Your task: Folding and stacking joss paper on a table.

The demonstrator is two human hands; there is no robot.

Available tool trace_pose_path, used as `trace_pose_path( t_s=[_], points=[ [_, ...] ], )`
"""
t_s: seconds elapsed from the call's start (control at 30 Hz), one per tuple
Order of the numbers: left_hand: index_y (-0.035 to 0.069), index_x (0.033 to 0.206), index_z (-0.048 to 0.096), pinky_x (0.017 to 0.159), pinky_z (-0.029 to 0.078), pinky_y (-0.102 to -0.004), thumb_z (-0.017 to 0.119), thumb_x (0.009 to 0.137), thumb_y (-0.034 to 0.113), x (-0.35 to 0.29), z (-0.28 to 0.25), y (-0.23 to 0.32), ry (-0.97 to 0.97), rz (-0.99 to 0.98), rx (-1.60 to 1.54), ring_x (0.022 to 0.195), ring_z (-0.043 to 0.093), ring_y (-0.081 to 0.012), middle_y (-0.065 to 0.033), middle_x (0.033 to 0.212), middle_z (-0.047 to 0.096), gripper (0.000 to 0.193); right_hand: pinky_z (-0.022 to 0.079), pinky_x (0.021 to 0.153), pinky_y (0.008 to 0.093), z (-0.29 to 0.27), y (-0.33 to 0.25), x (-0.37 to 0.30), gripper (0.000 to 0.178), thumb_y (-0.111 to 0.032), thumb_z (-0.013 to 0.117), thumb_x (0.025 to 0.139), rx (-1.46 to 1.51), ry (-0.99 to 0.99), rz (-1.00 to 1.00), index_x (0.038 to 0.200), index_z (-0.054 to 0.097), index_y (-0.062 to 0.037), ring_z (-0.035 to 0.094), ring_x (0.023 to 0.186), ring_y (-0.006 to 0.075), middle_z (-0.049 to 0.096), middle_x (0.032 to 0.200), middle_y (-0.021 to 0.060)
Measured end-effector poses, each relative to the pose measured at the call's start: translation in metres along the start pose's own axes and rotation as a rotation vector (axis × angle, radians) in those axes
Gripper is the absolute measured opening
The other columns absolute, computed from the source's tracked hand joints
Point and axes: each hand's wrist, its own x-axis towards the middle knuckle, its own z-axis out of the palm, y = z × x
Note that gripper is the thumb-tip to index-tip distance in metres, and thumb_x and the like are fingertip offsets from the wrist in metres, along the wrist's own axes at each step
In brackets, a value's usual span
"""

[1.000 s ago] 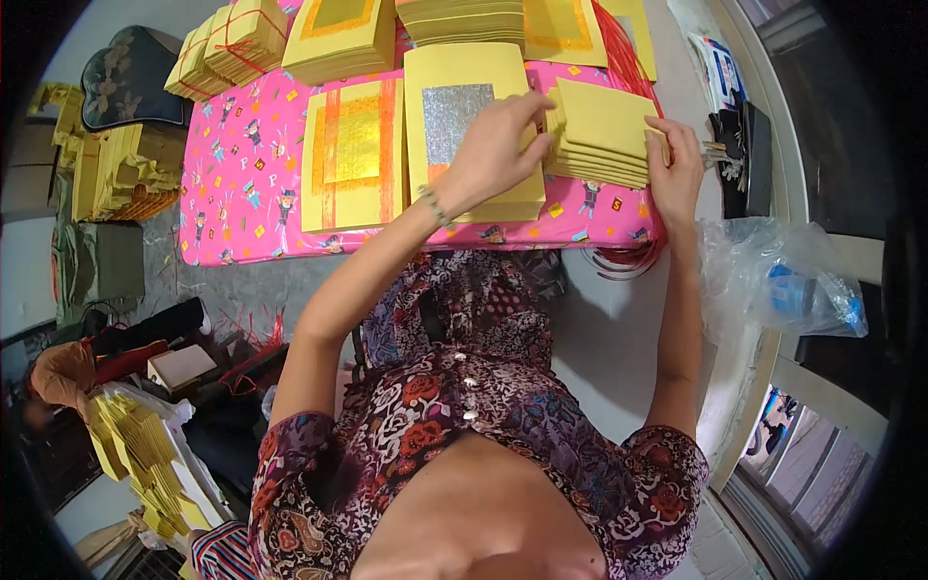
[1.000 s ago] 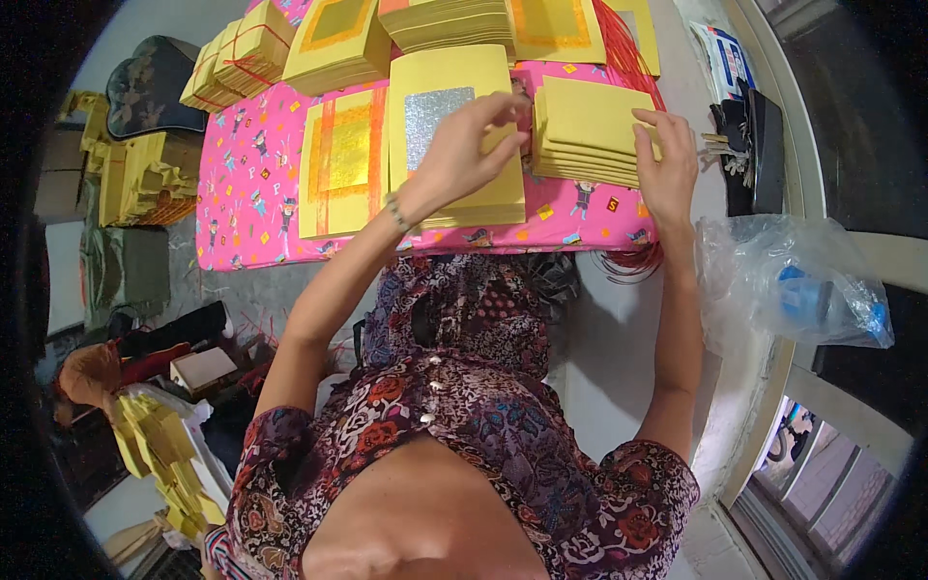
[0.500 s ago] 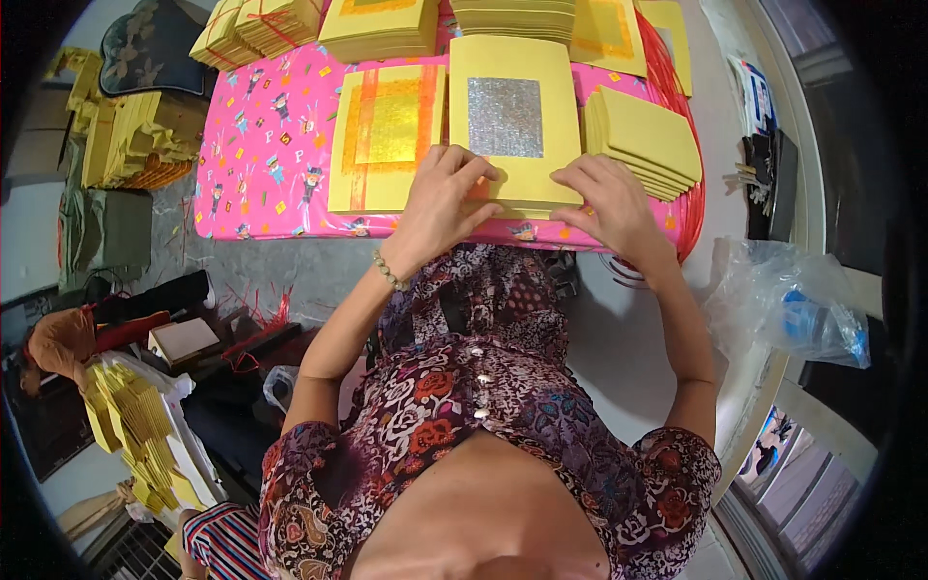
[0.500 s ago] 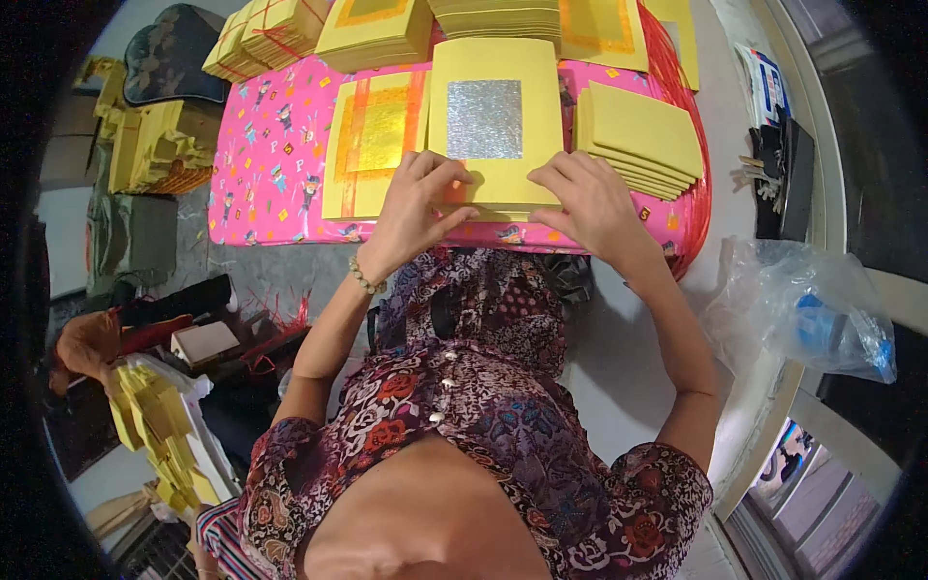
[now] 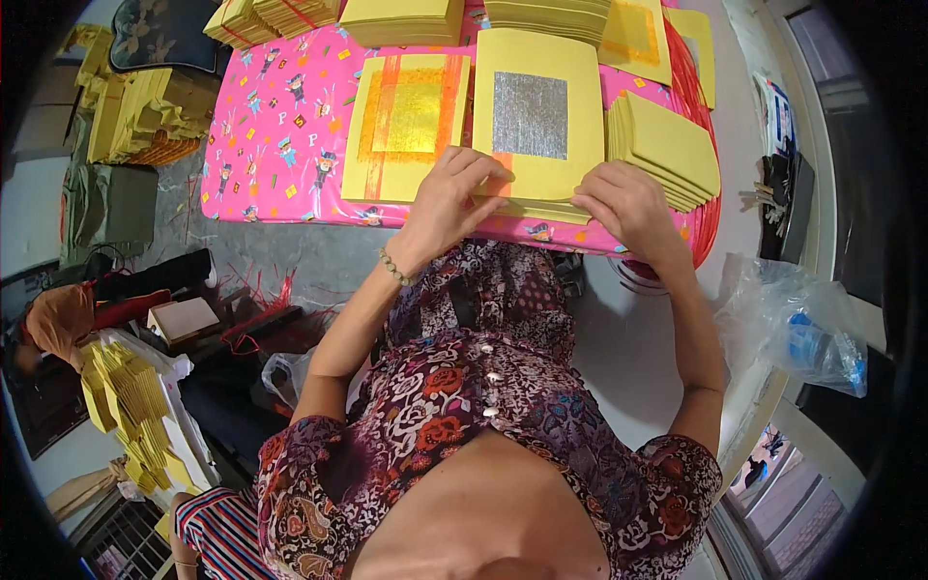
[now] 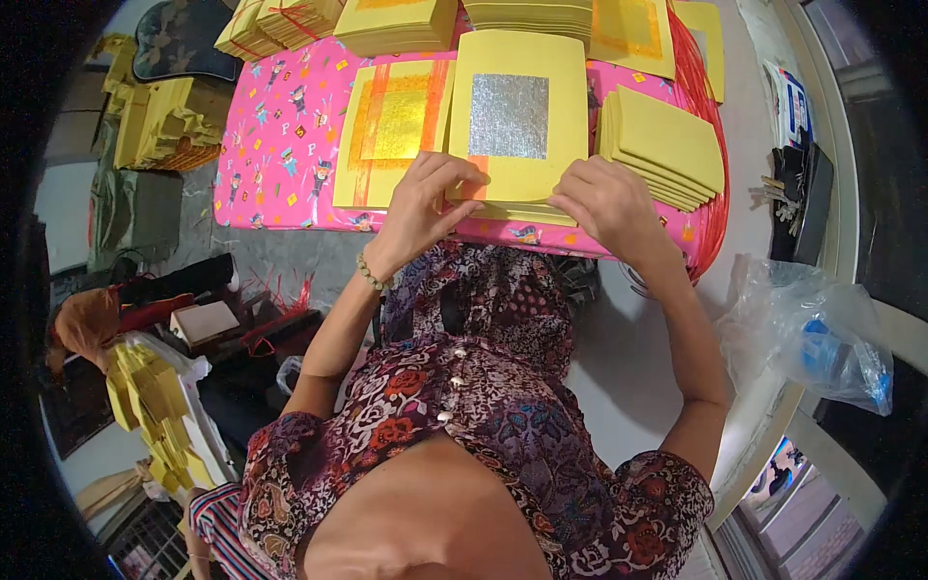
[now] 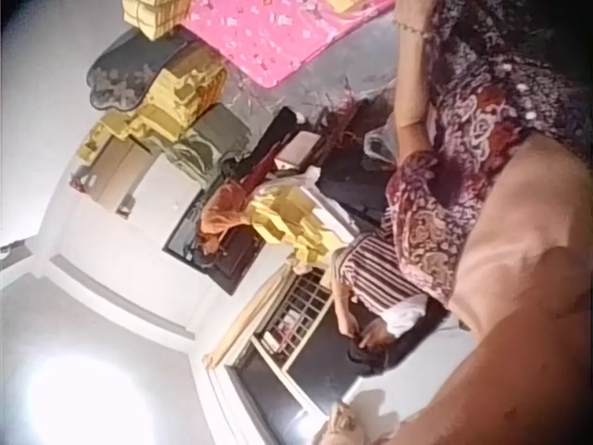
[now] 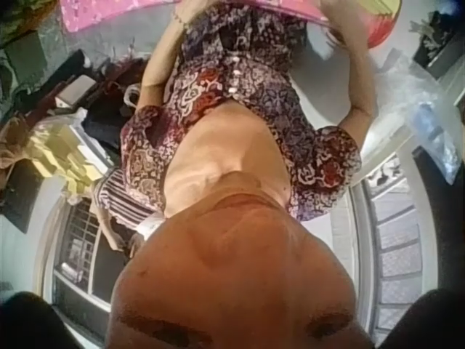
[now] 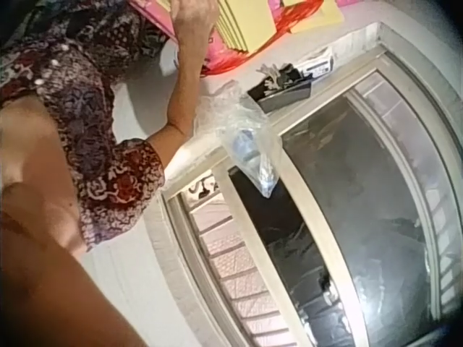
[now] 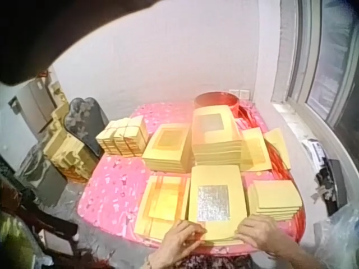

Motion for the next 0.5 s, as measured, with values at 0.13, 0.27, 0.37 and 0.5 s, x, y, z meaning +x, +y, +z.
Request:
trace_pose_path(
  t_s=[0.13, 0.27, 0.37, 0.5],
  points=[
    [0.006, 0.102, 0.064, 0.084, 0.048, -0.0374, 0.076, 0.076, 0.010, -0.002, -0.002, -0.002, 0.024, 0.007, -0.072, 0.096, 0.057, -0.0290, -0.0087, 0.100, 0.063, 0.028, 0.048, 0.067, 0.0394, 0.002, 0.002, 0.000, 0.014, -0.017, 0.069, 0.083, 0.082, 0.016, 0.066, 0.082, 0.064, -0.0030, 0.059, 0.076, 0.0285, 0.059, 0.078, 0.0101],
    [0.006, 0.105, 0.068, 0.089, 0.049, -0.0368, 0.079, 0.074, 0.009, -0.004, -0.005, -0.002, -0.005, -0.051, -0.095, 0.101, 0.061, -0.0273, -0.0090, 0.107, 0.067, 0.033, 0.047, 0.067, 0.0395, 0.001, -0.001, 0.002, 0.016, -0.016, 0.069, 0.084, 0.139, 0.017, 0.127, 0.081, 0.064, -0.0011, 0.058, 0.075, 0.0294, 0.059, 0.077, 0.0114],
    [0.006, 0.105, 0.068, 0.088, 0.050, -0.0365, 0.079, 0.075, 0.008, -0.003, -0.009, -0.002, -0.025, -0.054, -0.132, 0.101, 0.062, -0.0269, -0.0090, 0.106, 0.068, 0.032, 0.047, 0.067, 0.0397, 0.000, -0.001, 0.003, 0.016, -0.014, 0.068, 0.085, 0.172, 0.019, 0.159, 0.080, 0.064, 0.0000, 0.058, 0.075, 0.0301, 0.059, 0.076, 0.0119],
    [0.006, 0.105, 0.069, 0.088, 0.051, -0.0361, 0.078, 0.076, 0.009, 0.000, -0.012, -0.005, -0.056, -0.095, -0.182, 0.101, 0.063, -0.0261, -0.0089, 0.106, 0.069, 0.030, 0.047, 0.067, 0.0398, -0.001, 0.000, 0.004, 0.016, -0.014, 0.067, 0.086, 0.203, 0.017, 0.200, 0.080, 0.064, 0.0007, 0.059, 0.074, 0.0304, 0.060, 0.076, 0.0125]
  ],
)
